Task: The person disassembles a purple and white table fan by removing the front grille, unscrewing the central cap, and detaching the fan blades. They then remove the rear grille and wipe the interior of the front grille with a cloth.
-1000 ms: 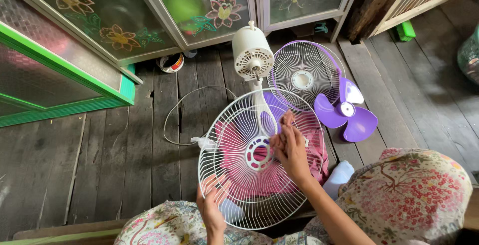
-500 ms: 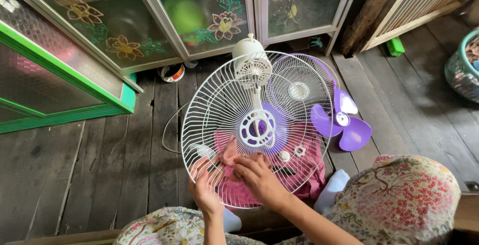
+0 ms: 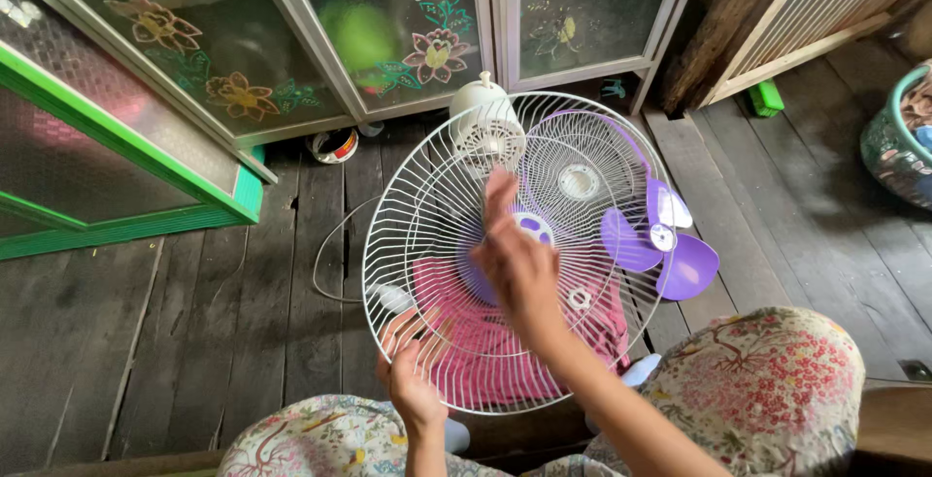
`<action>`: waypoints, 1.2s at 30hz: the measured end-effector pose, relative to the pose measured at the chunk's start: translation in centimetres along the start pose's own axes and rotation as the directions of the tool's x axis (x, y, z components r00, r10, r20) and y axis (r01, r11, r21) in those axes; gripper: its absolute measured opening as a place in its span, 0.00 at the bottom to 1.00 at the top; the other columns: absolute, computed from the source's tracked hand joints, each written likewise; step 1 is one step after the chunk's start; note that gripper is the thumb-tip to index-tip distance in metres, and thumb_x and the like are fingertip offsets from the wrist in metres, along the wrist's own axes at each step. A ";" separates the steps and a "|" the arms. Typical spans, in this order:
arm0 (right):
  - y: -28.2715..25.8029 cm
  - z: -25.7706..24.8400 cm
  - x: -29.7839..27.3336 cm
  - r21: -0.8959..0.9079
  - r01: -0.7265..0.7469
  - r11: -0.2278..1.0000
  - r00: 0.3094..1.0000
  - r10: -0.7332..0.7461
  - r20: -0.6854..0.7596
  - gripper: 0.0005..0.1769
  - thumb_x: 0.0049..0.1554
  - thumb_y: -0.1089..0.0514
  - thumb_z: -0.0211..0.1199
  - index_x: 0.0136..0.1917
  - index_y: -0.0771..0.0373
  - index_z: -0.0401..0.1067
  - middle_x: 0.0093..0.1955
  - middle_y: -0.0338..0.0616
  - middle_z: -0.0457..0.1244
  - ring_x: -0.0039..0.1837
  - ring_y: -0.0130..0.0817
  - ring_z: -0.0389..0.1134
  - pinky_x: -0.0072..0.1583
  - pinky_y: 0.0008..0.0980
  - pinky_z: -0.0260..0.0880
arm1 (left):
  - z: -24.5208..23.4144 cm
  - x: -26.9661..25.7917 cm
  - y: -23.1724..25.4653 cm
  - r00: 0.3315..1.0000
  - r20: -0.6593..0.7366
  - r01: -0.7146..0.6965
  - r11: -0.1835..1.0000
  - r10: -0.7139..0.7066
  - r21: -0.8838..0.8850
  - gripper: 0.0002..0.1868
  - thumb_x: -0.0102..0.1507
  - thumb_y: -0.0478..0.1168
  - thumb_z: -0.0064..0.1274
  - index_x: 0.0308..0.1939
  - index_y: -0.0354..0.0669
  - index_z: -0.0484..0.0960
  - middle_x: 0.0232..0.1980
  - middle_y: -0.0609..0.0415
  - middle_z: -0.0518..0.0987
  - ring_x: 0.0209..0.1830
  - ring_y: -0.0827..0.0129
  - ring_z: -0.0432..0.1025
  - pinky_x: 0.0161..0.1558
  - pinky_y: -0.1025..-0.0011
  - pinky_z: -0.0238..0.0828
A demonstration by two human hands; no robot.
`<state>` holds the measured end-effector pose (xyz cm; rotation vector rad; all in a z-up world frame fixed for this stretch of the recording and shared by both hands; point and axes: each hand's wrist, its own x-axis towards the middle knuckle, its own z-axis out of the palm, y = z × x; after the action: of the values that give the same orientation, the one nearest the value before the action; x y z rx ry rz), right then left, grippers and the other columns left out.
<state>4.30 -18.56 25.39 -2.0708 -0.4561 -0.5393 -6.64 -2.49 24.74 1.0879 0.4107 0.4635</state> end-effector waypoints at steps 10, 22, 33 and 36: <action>-3.3 -4.4 -4.9 0.215 -0.177 0.960 0.903 0.072 0.423 0.32 0.51 0.59 0.73 0.68 0.58 0.69 0.58 0.50 0.63 0.57 0.45 0.65 0.57 0.42 0.67 | -0.8 0.7 0.7 0.995 -0.094 0.023 1.000 -0.022 0.011 0.25 0.59 0.35 0.38 0.58 0.28 0.75 0.53 0.33 0.82 0.50 0.51 0.79 0.51 0.56 0.78; -1.5 -2.9 -4.3 -0.436 0.283 0.855 0.959 -0.241 0.149 0.40 0.61 0.54 0.60 0.78 0.72 0.47 0.81 0.67 0.41 0.81 0.69 0.34 0.76 0.72 0.42 | -0.5 -0.9 1.4 0.989 -0.126 0.063 0.996 -0.071 -0.071 0.25 0.60 0.39 0.41 0.60 0.31 0.73 0.53 0.32 0.82 0.48 0.45 0.82 0.50 0.57 0.79; 0.9 1.0 0.0 0.021 0.027 0.999 0.943 -0.018 -0.332 0.20 0.63 0.65 0.54 0.69 0.65 0.65 0.77 0.61 0.52 0.78 0.55 0.55 0.75 0.51 0.61 | 0.2 -1.0 1.1 0.999 -0.051 -0.003 0.996 0.008 0.093 0.27 0.59 0.38 0.38 0.61 0.29 0.73 0.53 0.31 0.83 0.45 0.47 0.82 0.46 0.58 0.82; -2.1 2.2 -0.7 -0.028 0.220 0.975 0.963 -0.222 -0.150 0.16 0.59 0.62 0.59 0.61 0.64 0.70 0.72 0.59 0.58 0.77 0.52 0.57 0.74 0.50 0.61 | 0.6 -0.6 1.0 0.999 -0.054 -0.003 0.999 0.005 0.036 0.26 0.62 0.38 0.39 0.61 0.28 0.74 0.53 0.32 0.82 0.46 0.50 0.80 0.45 0.59 0.80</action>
<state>3.07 -15.69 25.36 -1.9830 -0.5982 -0.8283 -7.00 -2.91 25.91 1.1131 0.4667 0.4916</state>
